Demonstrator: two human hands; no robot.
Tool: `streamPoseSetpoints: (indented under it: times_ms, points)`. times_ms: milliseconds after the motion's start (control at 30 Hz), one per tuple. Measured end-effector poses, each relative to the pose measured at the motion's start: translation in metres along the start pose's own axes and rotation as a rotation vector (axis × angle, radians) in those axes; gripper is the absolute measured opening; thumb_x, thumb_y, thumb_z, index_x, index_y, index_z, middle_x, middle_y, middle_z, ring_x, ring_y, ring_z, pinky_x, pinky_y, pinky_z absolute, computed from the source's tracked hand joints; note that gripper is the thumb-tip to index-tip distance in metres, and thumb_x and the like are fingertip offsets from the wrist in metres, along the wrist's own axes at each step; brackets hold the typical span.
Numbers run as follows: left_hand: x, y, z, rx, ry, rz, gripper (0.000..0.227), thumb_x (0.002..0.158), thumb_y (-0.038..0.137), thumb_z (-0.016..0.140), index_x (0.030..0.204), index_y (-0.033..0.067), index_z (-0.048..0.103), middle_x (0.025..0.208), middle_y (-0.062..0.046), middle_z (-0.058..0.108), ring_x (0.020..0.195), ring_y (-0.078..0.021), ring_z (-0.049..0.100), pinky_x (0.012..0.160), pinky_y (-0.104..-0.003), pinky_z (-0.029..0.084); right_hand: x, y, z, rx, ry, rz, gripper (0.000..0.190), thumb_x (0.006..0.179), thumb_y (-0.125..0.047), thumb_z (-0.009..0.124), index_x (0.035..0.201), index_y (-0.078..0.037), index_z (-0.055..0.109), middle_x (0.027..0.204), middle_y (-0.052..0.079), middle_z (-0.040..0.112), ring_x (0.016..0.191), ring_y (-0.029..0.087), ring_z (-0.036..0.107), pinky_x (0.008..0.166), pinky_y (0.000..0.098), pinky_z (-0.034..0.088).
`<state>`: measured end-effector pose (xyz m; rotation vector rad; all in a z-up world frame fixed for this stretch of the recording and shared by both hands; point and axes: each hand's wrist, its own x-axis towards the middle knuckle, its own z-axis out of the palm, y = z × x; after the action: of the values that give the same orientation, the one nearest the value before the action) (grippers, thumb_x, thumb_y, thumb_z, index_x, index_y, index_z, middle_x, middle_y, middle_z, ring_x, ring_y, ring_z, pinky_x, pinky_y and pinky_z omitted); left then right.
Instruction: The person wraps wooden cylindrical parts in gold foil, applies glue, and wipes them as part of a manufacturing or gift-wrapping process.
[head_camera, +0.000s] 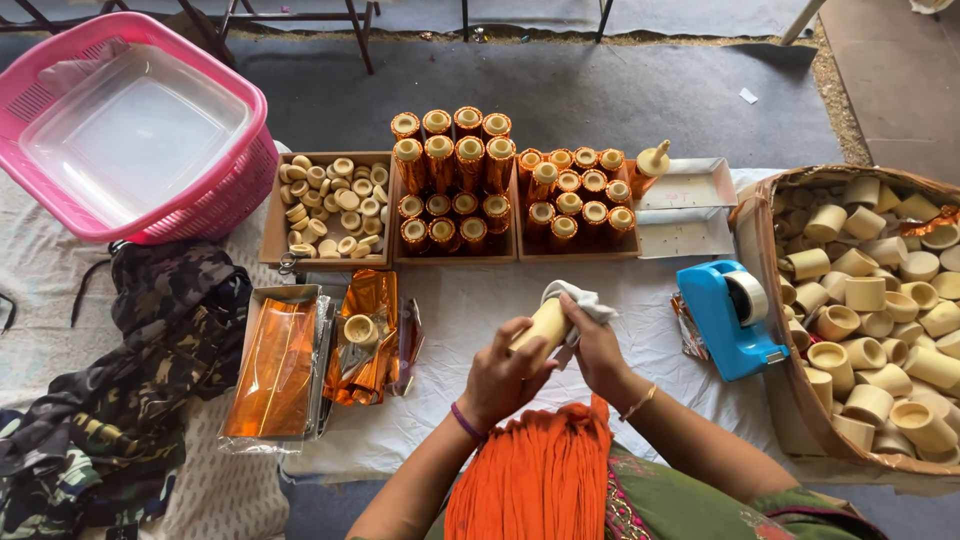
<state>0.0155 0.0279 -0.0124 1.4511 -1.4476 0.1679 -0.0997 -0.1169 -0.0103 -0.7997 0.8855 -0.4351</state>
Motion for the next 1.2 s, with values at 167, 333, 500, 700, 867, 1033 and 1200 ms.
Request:
streamPoseSetpoints:
  times_ms: [167, 333, 500, 700, 867, 1033, 1200]
  points:
    - [-0.025, -0.049, 0.019, -0.771, 0.164, -0.8, 0.044, 0.109, 0.05, 0.046, 0.115, 0.0075, 0.056, 0.088, -0.009, 0.058, 0.058, -0.0103, 0.051, 0.046, -0.023, 0.041, -0.013, 0.019, -0.01, -0.919, -0.179, -1.1, 0.028, 0.097, -0.03, 0.075, 0.097, -0.007, 0.06, 0.093, 0.007, 0.06, 0.08, 0.014, 0.062, 0.068, 0.0283, 0.052]
    - [-0.032, -0.052, 0.027, -0.833, 0.083, -0.837, 0.046, 0.111, 0.048, 0.055, 0.119, 0.0027, 0.057, 0.096, -0.012, 0.054, 0.073, -0.0153, 0.054, 0.056, -0.024, 0.048, -0.006, 0.006, -0.017, -1.199, -0.216, -1.537, 0.032, 0.087, -0.033, 0.076, 0.093, -0.007, 0.058, 0.093, 0.007, 0.059, 0.089, 0.022, 0.055, 0.086, 0.0379, 0.047]
    - [-0.002, 0.001, 0.005, -0.154, 0.051, -0.077, 0.045, 0.116, 0.046, 0.051, 0.131, 0.0043, 0.046, 0.124, -0.02, 0.051, 0.097, -0.025, 0.064, 0.074, -0.029, 0.059, -0.001, -0.003, -0.012, -0.072, 0.016, 0.012, 0.034, 0.082, -0.034, 0.074, 0.104, -0.008, 0.071, 0.096, 0.003, 0.066, 0.089, 0.018, 0.058, 0.082, 0.0327, 0.049]
    - [-0.04, -0.048, 0.034, -0.607, -0.014, -0.697, 0.058, 0.103, 0.06, 0.042, 0.124, 0.0068, 0.052, 0.09, -0.006, 0.062, 0.074, -0.0153, 0.061, 0.062, -0.026, 0.051, -0.021, 0.007, -0.019, -0.988, -0.032, -1.035, 0.023, 0.092, -0.024, 0.072, 0.097, -0.003, 0.061, 0.092, 0.009, 0.063, 0.09, 0.026, 0.059, 0.084, 0.0331, 0.048]
    - [-0.031, -0.033, 0.026, -0.568, 0.056, -0.615, 0.055, 0.11, 0.058, 0.05, 0.119, 0.0042, 0.054, 0.103, -0.01, 0.062, 0.09, -0.0179, 0.063, 0.072, -0.03, 0.055, -0.016, 0.014, -0.027, -1.053, -0.117, -1.208, 0.02, 0.092, -0.022, 0.072, 0.094, -0.005, 0.063, 0.09, 0.009, 0.064, 0.088, 0.026, 0.057, 0.087, 0.0375, 0.044]
    - [-0.009, 0.003, 0.011, -0.116, -0.008, -0.081, 0.048, 0.116, 0.051, 0.047, 0.131, 0.0053, 0.047, 0.125, -0.028, 0.056, 0.097, -0.0273, 0.068, 0.069, -0.027, 0.062, 0.004, 0.017, -0.03, -0.161, 0.089, -0.14, 0.023, 0.095, -0.03, 0.066, 0.101, -0.009, 0.071, 0.091, 0.0, 0.065, 0.084, 0.012, 0.056, 0.076, 0.0323, 0.045]
    - [-0.033, -0.036, 0.018, -0.329, -0.052, -0.61, 0.044, 0.111, 0.049, 0.039, 0.127, 0.0093, 0.051, 0.085, -0.01, 0.068, 0.072, -0.0195, 0.069, 0.061, -0.031, 0.051, -0.017, 0.031, -0.032, -0.453, -0.123, -0.553, 0.024, 0.095, -0.029, 0.069, 0.096, -0.006, 0.062, 0.079, 0.004, 0.065, 0.065, 0.016, 0.059, 0.056, 0.0341, 0.047]
